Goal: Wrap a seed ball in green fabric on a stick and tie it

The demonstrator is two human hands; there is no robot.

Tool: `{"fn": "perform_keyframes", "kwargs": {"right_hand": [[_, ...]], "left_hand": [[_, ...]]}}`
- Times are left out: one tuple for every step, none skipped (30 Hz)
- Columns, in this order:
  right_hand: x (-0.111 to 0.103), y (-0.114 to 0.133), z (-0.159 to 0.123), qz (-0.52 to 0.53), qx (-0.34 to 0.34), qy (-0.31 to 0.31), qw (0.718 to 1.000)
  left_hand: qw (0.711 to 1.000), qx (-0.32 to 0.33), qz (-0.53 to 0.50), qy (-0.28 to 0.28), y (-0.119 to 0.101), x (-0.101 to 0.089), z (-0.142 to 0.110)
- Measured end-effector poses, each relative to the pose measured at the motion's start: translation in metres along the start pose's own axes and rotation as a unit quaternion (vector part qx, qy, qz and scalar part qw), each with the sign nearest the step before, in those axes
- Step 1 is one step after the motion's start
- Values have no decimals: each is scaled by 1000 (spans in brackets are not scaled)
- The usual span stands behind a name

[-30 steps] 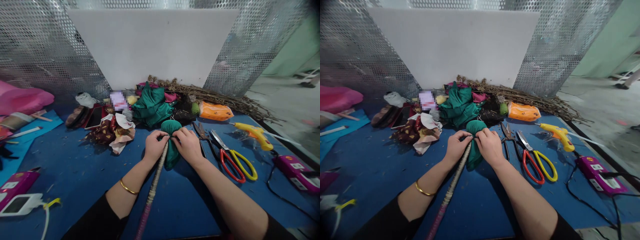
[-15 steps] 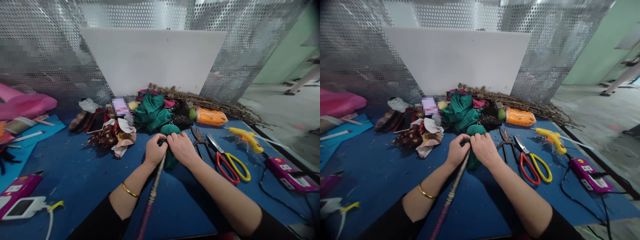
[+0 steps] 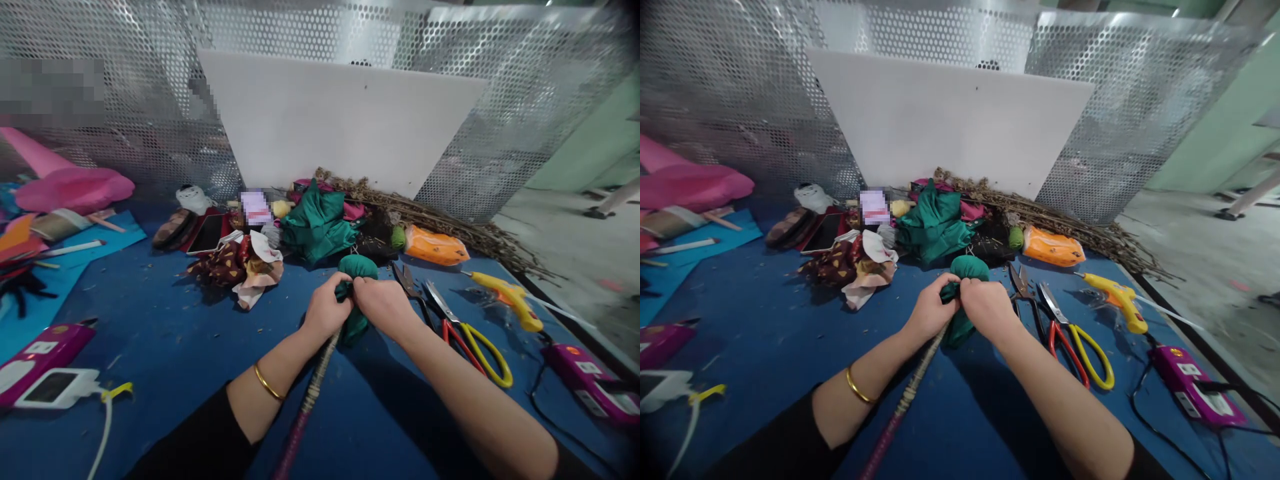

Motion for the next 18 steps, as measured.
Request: {"fn": "perform_keyframes", "kwargs": {"right_hand": [[2, -1, -1, 16, 6, -8, 1000], [4, -2, -2, 36, 9, -18, 999], [6, -3, -4, 56, 10, -31, 998], [8, -3, -5, 76, 11, -44, 996], [9, -4, -6, 93, 10, -57, 994], [10, -4, -8, 108, 9, -71, 992], [12, -5, -9, 122, 6, -83, 989], [13, -4, -10, 135, 2, -94, 986], [13, -4, -11, 146, -1, -104, 984], [14, -4, -12, 156, -3, -112, 981], [14, -4, -12, 166, -5, -119, 979], [15, -3, -13, 176, -7, -124, 977], [14, -2, -13, 184, -9, -127, 975], [14, -1, -14, 191, -12, -129, 973], [14, 0, -14, 197, -15, -130, 972], [13, 1, -15, 200, -16, -130, 971], [12, 1, -15, 201, -13, -132, 970], [10, 0, -16, 200, -7, -135, 970]], "left_hand": [[1000, -2, 2, -7, 0, -1, -1], [1000, -3, 8, -14, 0, -2, -1], [1000, -4, 15, -21, 1, -2, -1], [999, -7, 23, -26, 1, -3, -1], [999, -13, 30, -28, 2, -4, -1], [999, -19, 34, -28, 3, -4, -1], [999, -24, 36, -25, 4, -3, -1], [999, -28, 36, -21, 5, -3, 0], [999, -31, 35, -18, 5, -3, 0], [999, -32, 33, -16, 5, -3, 0], [999, -33, 32, -15, 5, -3, 0], [999, -34, 31, -13, 5, -3, 0], [999, -34, 29, -11, 4, -3, 0], [999, -34, 25, -10, 4, -3, 0], [999, -32, 20, -10, 3, -4, 0], [999, -30, 14, -8, 3, -4, 0], [1000, -28, 9, -6, 2, -5, 1], [1000, -27, 4, -4, 2, -6, 3]]}}
Point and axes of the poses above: each hand's wrist, its own z-axis towards the middle knuckle, its own x-axis out of the palm, y = z × x, the point moved 10 cm from there along z, towards the middle knuckle, and after that the axes turned 1 degree about -x, right-handed, at the moved point
